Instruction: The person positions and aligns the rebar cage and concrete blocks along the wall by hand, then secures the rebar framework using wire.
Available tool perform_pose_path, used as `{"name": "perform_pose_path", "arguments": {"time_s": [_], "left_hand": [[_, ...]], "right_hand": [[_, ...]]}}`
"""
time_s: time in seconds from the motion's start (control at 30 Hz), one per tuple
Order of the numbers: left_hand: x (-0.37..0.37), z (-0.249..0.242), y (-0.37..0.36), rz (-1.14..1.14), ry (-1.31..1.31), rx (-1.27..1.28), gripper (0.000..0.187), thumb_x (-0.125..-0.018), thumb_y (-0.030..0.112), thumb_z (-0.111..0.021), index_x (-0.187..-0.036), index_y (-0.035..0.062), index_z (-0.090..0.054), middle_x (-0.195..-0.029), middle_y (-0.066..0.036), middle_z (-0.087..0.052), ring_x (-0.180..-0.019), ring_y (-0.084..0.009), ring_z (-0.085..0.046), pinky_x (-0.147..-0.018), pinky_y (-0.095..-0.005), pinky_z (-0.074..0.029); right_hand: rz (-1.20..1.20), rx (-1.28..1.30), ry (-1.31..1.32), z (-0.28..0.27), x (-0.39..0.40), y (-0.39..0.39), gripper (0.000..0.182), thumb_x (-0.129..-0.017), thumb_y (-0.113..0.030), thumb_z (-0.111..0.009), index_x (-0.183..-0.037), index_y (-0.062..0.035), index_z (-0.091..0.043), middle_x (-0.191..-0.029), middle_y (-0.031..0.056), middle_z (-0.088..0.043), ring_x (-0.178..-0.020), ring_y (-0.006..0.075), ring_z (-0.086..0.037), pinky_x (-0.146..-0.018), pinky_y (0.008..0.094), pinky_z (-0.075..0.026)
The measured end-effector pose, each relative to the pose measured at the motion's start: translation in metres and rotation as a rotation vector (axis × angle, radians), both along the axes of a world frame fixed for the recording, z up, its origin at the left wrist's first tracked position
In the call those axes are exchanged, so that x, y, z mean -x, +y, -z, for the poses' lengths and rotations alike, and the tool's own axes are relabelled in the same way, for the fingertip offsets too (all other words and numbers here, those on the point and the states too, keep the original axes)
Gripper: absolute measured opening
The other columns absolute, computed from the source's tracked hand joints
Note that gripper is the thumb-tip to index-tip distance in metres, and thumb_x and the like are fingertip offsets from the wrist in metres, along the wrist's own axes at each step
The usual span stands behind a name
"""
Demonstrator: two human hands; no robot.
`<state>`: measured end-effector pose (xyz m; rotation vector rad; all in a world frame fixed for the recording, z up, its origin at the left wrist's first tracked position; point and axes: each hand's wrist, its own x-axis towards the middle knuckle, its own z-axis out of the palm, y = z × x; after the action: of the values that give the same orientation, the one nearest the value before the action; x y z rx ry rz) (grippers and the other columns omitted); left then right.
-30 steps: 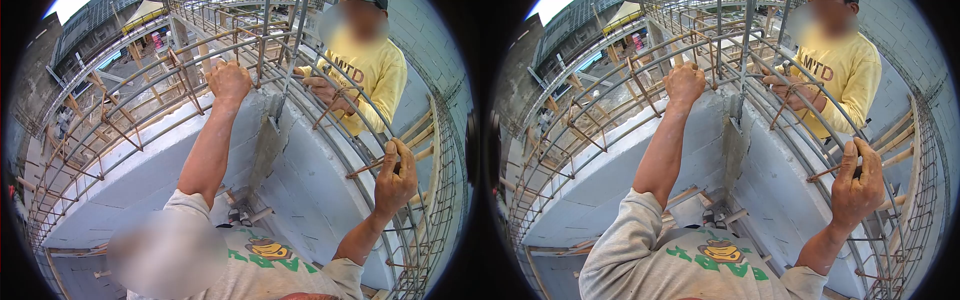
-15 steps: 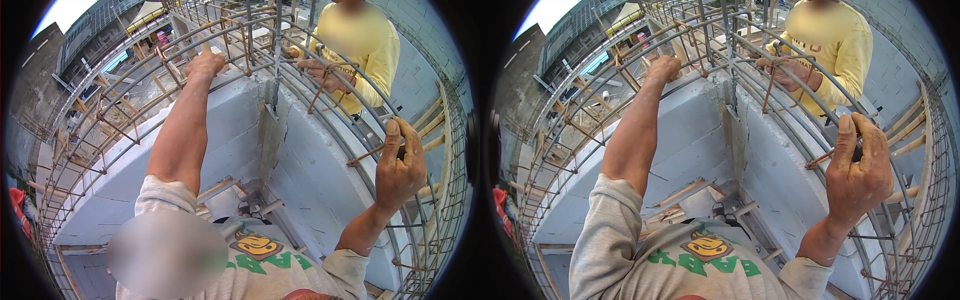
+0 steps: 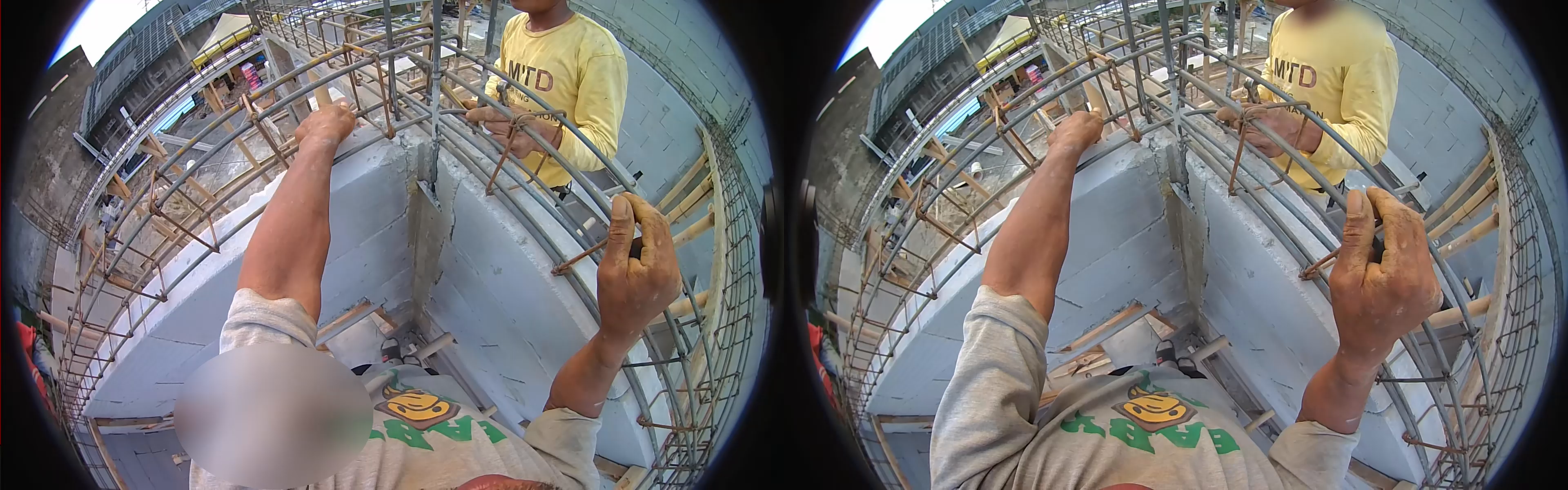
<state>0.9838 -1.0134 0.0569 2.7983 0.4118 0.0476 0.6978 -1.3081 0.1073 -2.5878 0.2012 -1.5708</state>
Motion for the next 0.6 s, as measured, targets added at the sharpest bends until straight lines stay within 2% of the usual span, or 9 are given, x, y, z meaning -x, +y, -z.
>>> {"name": "perform_pose_path", "arguments": {"time_s": [0.1,0.2,0.43,0.47,0.6], "left_hand": [[0.001,0.003,0.004,0.02,0.007,-0.011,0.063,-0.1,0.052,-0.032,-0.13,0.0062,-0.062,-0.133,-0.018,-0.06,-0.129,-0.0323,-0.054,-0.105,-0.0436,-0.041],[0.004,0.002,0.004,0.053,0.016,-0.021,0.066,-0.1,0.054,-0.027,-0.132,0.0065,-0.061,-0.138,-0.021,-0.056,-0.132,-0.0365,-0.05,-0.107,-0.0476,-0.037],[0.013,-0.002,0.001,0.057,0.019,0.032,0.064,-0.098,0.052,-0.03,-0.13,0.0066,-0.062,-0.135,-0.022,-0.058,-0.129,-0.0378,-0.052,-0.106,-0.0472,-0.038],[0.017,-0.004,-0.002,0.04,-0.023,-0.011,0.053,-0.098,0.044,-0.036,-0.125,0.0106,-0.066,-0.131,-0.017,-0.062,-0.122,-0.0333,-0.059,-0.1,-0.0429,-0.046],[0.013,-0.002,-0.003,0.01,-0.044,-0.032,0.053,-0.098,0.045,-0.036,-0.126,0.0103,-0.066,-0.131,-0.017,-0.062,-0.123,-0.0332,-0.059,-0.1,-0.0426,-0.045]], "right_hand": [[0.01,0.08,-0.057,-0.001,-0.005,-0.001,0.017,-0.091,-0.024,-0.07,-0.09,-0.0072,-0.072,-0.081,0.0046,-0.07,-0.066,0.0193,-0.067,-0.054,0.0317,-0.051],[0.047,0.088,-0.034,-0.003,-0.005,0.0,0.017,-0.091,-0.024,-0.07,-0.089,-0.0078,-0.071,-0.081,0.0044,-0.069,-0.066,0.0195,-0.067,-0.055,0.0316,-0.051],[0.011,0.068,-0.041,-0.001,-0.007,0.0,0.017,-0.092,-0.023,-0.069,-0.091,-0.0066,-0.071,-0.082,0.004,-0.07,-0.067,0.0182,-0.068,-0.056,0.0313,-0.052],[0.007,0.073,-0.044,0.0,-0.006,0.0,0.016,-0.092,-0.023,-0.069,-0.091,-0.0071,-0.071,-0.082,0.0037,-0.07,-0.067,0.0178,-0.068,-0.055,0.0309,-0.052],[0.017,0.094,-0.038,-0.001,-0.004,-0.001,0.016,-0.092,-0.024,-0.069,-0.091,-0.0082,-0.072,-0.081,0.0035,-0.069,-0.066,0.0176,-0.067,-0.054,0.0311,-0.051]]}}
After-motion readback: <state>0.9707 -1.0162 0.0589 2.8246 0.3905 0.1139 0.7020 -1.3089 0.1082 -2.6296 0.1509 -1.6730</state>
